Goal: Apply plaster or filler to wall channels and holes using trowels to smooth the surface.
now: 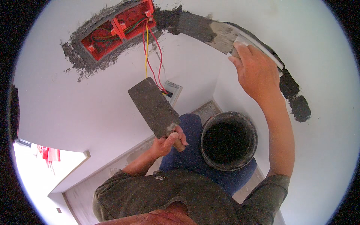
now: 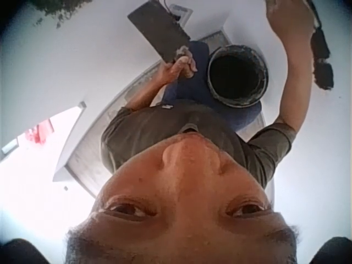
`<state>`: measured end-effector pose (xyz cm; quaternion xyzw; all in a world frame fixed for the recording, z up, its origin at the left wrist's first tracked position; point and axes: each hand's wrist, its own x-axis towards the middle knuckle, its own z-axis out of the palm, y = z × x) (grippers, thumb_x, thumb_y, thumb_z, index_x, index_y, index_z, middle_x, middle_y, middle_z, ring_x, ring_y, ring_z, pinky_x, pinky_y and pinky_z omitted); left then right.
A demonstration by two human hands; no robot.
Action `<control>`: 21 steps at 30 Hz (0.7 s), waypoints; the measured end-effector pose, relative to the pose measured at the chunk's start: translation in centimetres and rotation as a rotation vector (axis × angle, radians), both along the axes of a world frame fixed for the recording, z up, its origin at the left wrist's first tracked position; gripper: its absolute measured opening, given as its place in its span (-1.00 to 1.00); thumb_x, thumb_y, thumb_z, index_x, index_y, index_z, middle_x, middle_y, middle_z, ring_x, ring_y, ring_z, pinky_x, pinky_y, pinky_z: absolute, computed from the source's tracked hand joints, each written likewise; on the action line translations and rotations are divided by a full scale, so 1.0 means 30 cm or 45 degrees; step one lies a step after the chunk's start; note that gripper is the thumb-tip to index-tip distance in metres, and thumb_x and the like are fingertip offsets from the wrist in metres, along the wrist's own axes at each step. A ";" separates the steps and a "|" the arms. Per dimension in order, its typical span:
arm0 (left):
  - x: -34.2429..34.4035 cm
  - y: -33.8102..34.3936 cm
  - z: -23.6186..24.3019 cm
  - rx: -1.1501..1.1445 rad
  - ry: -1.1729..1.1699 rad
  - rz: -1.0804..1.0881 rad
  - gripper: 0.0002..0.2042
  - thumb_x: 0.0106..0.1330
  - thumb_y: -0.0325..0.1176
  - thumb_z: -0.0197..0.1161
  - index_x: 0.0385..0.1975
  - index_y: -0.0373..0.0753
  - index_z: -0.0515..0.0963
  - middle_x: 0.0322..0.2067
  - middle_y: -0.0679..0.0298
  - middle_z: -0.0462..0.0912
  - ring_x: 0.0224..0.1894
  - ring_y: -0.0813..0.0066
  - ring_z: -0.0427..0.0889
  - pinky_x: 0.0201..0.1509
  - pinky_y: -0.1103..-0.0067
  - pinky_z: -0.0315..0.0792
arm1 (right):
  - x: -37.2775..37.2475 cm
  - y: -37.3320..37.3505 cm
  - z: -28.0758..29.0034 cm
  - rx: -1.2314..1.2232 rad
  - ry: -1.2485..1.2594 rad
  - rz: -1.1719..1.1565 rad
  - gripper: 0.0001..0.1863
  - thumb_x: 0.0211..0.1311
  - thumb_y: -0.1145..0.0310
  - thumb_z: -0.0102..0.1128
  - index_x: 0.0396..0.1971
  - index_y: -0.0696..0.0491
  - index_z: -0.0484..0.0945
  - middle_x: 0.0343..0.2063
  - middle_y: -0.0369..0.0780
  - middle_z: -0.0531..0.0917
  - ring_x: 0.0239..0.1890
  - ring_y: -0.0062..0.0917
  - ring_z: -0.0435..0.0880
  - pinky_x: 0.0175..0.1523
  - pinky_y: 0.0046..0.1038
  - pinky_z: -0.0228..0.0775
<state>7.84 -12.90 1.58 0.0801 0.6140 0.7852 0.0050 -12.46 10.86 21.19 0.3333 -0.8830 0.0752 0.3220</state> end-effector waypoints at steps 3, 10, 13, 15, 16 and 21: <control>-0.002 0.011 -0.002 0.004 -0.009 0.019 -0.85 0.56 -0.36 0.01 -0.17 -0.33 0.43 -0.40 0.21 0.60 -0.32 0.43 0.63 -0.18 0.45 0.55 | -0.027 0.024 -0.019 -0.008 0.029 -0.011 -0.64 0.40 0.18 0.22 0.07 0.03 0.53 -0.19 -0.12 0.71 -0.18 -0.13 0.71 -0.12 -0.15 0.57; -0.061 0.067 -0.020 -0.049 0.017 -0.183 -0.76 0.62 -0.23 -0.05 -0.25 -0.26 0.41 -0.38 0.21 0.57 -0.30 0.40 0.65 -0.17 0.40 0.57 | -0.055 0.053 -0.085 -0.080 -0.005 -0.040 -0.63 0.40 0.15 0.21 0.07 0.04 0.53 -0.20 -0.10 0.71 -0.20 -0.10 0.71 -0.14 -0.12 0.56; -0.068 0.138 -0.037 0.152 -0.108 -0.215 -0.76 0.62 -0.21 -0.02 -0.25 -0.24 0.39 -0.38 0.23 0.55 -0.35 0.38 0.66 -0.21 0.39 0.59 | -0.059 0.064 -0.107 -0.105 -0.040 -0.071 -0.63 0.41 0.14 0.19 0.07 0.05 0.54 -0.25 -0.07 0.71 -0.21 -0.06 0.70 -0.15 -0.10 0.54; -0.085 0.155 -0.041 0.097 -0.064 -0.298 -0.76 0.61 -0.19 0.00 -0.21 -0.25 0.37 -0.37 0.24 0.53 -0.37 0.38 0.66 -0.21 0.37 0.60 | -0.065 0.079 -0.112 -0.185 -0.116 -0.042 -0.62 0.42 0.13 0.19 0.07 0.06 0.55 -0.33 -0.08 0.70 -0.26 -0.11 0.70 -0.21 -0.14 0.52; -0.103 0.170 -0.043 0.118 -0.104 -0.332 -0.79 0.60 -0.22 0.03 -0.17 -0.25 0.36 -0.38 0.23 0.53 -0.37 0.38 0.66 -0.23 0.37 0.60 | -0.067 0.091 -0.112 -0.260 -0.174 -0.002 -0.62 0.43 0.12 0.19 0.06 0.07 0.56 -0.38 -0.10 0.69 -0.32 -0.18 0.70 -0.26 -0.19 0.52; -0.257 0.233 -0.016 0.448 -0.240 -0.362 -0.79 0.57 -0.25 0.08 -0.05 -0.23 0.29 -0.39 0.27 0.48 -0.41 0.34 0.65 -0.31 0.32 0.64 | -0.023 0.174 -0.135 -0.922 -1.322 0.194 -0.63 0.48 0.10 0.18 0.00 0.10 0.59 -0.54 -0.31 0.57 -0.53 -0.63 0.52 -0.46 -0.54 0.35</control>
